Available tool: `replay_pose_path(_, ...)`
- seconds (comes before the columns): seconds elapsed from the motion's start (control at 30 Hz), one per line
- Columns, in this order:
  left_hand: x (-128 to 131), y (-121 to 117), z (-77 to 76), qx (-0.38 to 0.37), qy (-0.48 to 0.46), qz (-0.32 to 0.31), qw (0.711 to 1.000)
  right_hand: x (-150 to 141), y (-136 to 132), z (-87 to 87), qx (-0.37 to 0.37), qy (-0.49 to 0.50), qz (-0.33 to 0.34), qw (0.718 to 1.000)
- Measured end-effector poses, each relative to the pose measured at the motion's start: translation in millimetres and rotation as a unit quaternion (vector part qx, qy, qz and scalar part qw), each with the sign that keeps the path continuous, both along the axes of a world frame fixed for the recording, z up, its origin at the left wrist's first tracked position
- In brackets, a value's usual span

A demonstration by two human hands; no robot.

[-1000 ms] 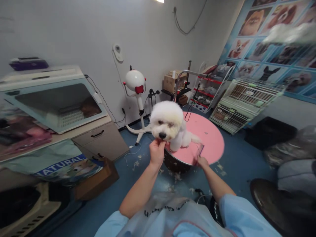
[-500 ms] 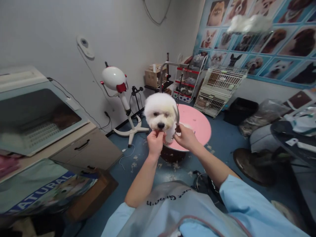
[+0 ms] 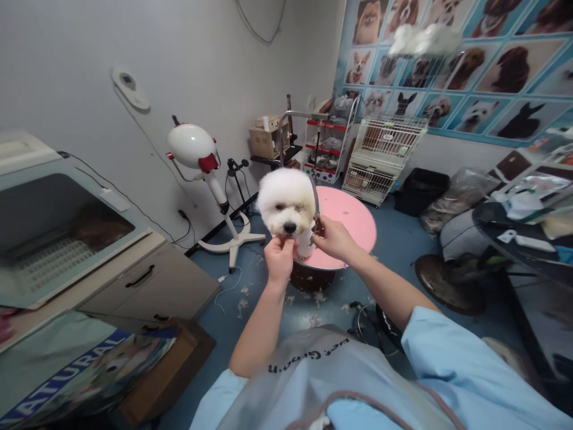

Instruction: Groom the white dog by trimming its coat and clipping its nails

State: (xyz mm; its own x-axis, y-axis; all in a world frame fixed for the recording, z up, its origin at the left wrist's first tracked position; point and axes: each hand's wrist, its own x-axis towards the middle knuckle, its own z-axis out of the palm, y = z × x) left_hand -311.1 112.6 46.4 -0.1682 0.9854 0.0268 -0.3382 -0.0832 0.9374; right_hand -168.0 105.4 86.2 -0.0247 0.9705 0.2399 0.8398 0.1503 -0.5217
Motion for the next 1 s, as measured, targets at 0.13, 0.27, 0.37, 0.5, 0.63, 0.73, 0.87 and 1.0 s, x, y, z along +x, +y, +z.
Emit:
replay_pose_path(0.13,-2,2,-4.9,0.0,0.009,-0.009,1.0,3,6,-9.2,-0.021,0.055,0.013,0.998)
replay_pose_path(0.27,-4,3,-10.0,0.006,0.027,-0.014,1.0,7,14,-20.5,-0.038,0.158,0.05,0.985)
replay_pose_path(0.37,-6,4,-12.9,0.012,0.036,-0.009,0.999,8,19,-26.2,-0.07,0.26,0.093,0.959)
replay_pose_path(0.5,-7,4,-16.3,0.012,0.035,-0.007,0.999,9,19,-27.5,-0.103,0.338,0.128,0.927)
replay_pose_path(0.63,-7,4,-18.0,0.007,0.022,-0.008,1.0,11,17,-24.3,-0.146,0.385,0.132,0.902)
replay_pose_path(0.73,-6,3,-19.2,0.006,0.018,-0.005,1.0,13,17,-23.3,-0.162,0.406,0.136,0.889)
replay_pose_path(0.87,-6,2,-20.9,0.001,0.013,0.001,1.0,21,17,-22.6,-0.194,0.42,0.123,0.878)
replay_pose_path(1.0,-5,-2,-20.4,-0.003,0.007,-0.001,1.0,40,21,-14.6,-0.23,0.382,0.121,0.887)
